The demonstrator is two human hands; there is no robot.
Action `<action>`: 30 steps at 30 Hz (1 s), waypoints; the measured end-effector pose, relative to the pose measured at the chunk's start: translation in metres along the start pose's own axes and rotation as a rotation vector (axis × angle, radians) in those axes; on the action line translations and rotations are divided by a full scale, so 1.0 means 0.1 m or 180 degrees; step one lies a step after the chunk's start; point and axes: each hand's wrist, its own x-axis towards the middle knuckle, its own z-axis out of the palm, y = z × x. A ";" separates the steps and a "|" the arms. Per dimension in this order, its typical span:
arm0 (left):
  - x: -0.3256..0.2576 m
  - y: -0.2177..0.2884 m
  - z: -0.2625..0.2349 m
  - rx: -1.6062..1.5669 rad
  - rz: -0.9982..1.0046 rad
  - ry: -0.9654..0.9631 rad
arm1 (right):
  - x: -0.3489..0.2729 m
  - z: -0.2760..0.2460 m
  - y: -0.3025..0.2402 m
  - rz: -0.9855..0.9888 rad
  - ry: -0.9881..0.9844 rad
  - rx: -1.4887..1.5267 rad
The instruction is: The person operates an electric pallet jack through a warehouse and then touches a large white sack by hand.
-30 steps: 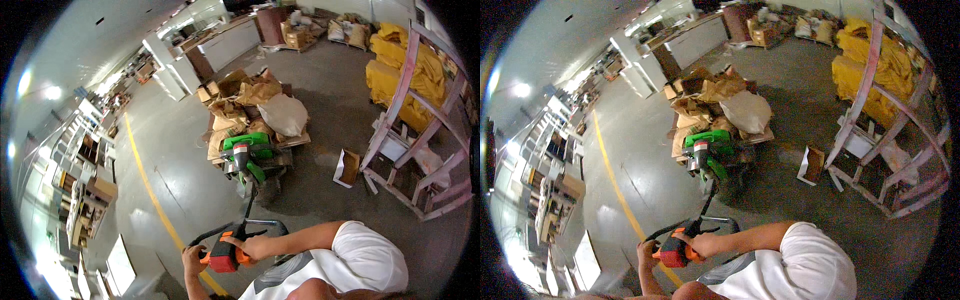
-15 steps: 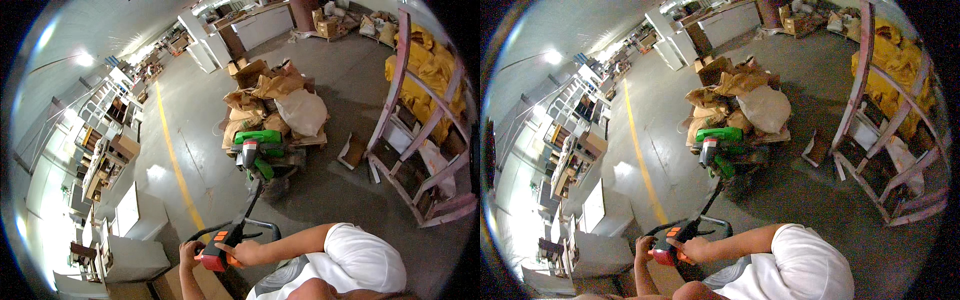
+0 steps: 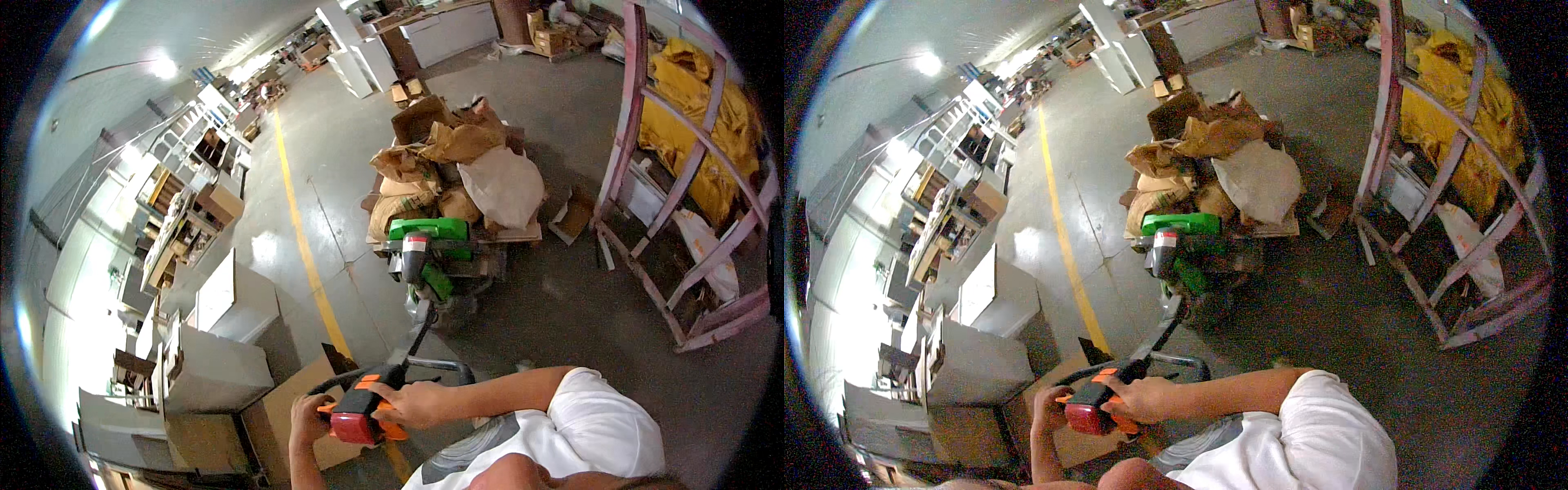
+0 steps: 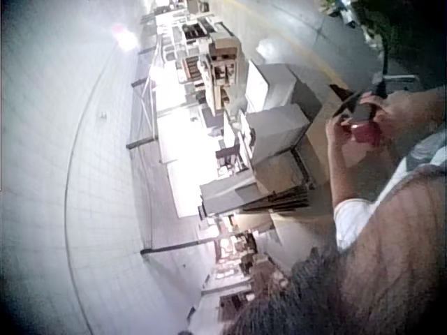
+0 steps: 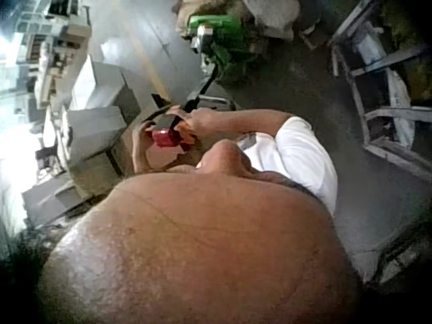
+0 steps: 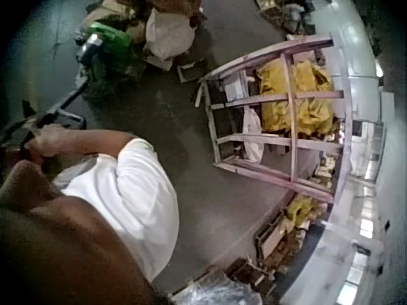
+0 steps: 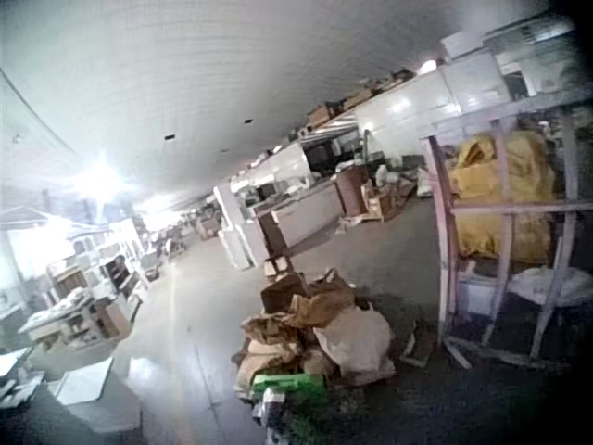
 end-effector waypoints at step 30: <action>-0.36 4.36 1.20 -0.0604 -0.1146 -0.0740 | -2.56 -1.63 1.57 0.0954 0.0077 -0.2534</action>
